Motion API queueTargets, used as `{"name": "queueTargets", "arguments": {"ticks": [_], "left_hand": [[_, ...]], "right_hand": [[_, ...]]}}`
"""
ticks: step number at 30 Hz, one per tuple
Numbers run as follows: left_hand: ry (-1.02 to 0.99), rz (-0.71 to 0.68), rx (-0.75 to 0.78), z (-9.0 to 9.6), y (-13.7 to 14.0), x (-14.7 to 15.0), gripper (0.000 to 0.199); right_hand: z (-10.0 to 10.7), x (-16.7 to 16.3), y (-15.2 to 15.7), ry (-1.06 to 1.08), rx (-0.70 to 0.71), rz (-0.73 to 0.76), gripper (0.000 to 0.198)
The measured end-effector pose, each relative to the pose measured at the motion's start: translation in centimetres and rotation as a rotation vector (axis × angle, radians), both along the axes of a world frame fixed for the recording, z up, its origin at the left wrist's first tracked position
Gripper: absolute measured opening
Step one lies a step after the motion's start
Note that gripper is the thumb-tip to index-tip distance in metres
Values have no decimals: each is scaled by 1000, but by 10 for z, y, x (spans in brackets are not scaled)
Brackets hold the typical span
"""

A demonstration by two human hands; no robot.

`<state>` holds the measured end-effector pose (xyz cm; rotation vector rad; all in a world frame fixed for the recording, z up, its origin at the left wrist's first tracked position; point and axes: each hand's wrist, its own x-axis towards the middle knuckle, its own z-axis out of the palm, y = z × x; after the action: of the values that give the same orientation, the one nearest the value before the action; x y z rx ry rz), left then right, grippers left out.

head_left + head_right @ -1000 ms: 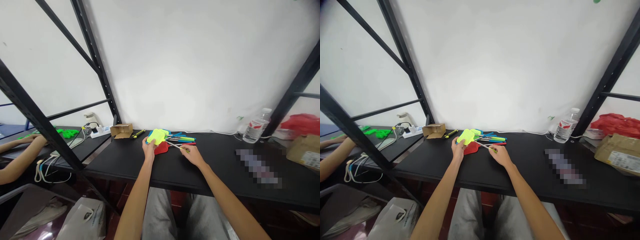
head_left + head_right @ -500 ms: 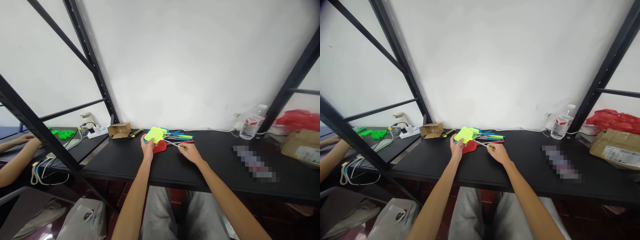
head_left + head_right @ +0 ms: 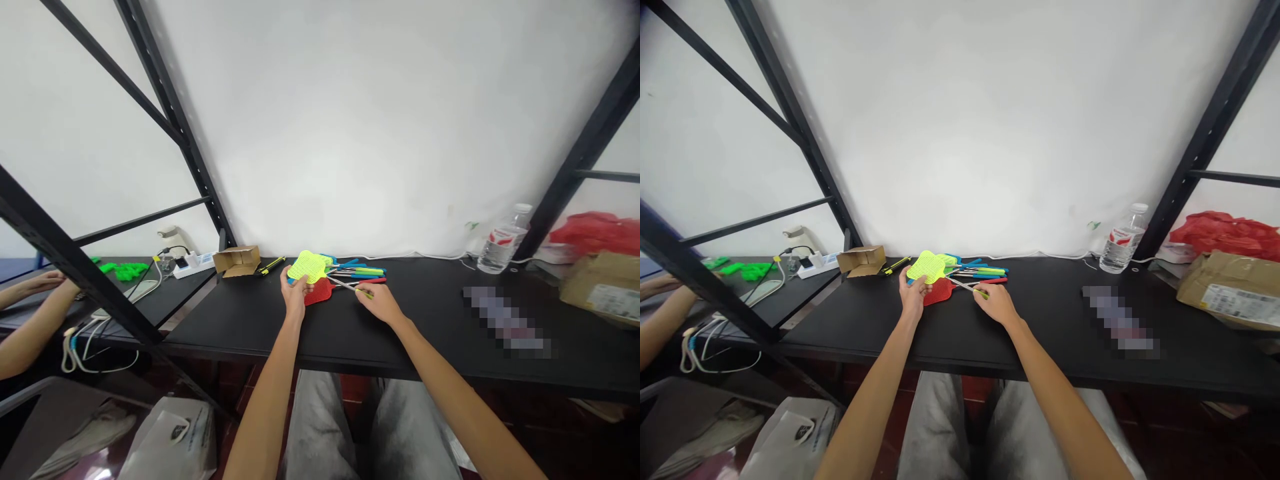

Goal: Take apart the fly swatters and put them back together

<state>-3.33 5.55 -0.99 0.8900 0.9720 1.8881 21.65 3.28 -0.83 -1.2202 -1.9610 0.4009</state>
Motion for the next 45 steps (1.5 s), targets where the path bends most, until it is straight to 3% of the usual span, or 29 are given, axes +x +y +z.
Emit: {"name": "queueTargets", "arguments": {"ticks": [20,36,45], "left_hand": [[103,-65,44,2,-3,1,79],[231,-141,58,0,-5,3,83],[280,-156,44,1,-8,6,82]], "right_hand": [[0,3,0,84,-9,-1,27],[-1,8,2,147,-48,117,31],[1,8,-2,97,3,108,33]]}}
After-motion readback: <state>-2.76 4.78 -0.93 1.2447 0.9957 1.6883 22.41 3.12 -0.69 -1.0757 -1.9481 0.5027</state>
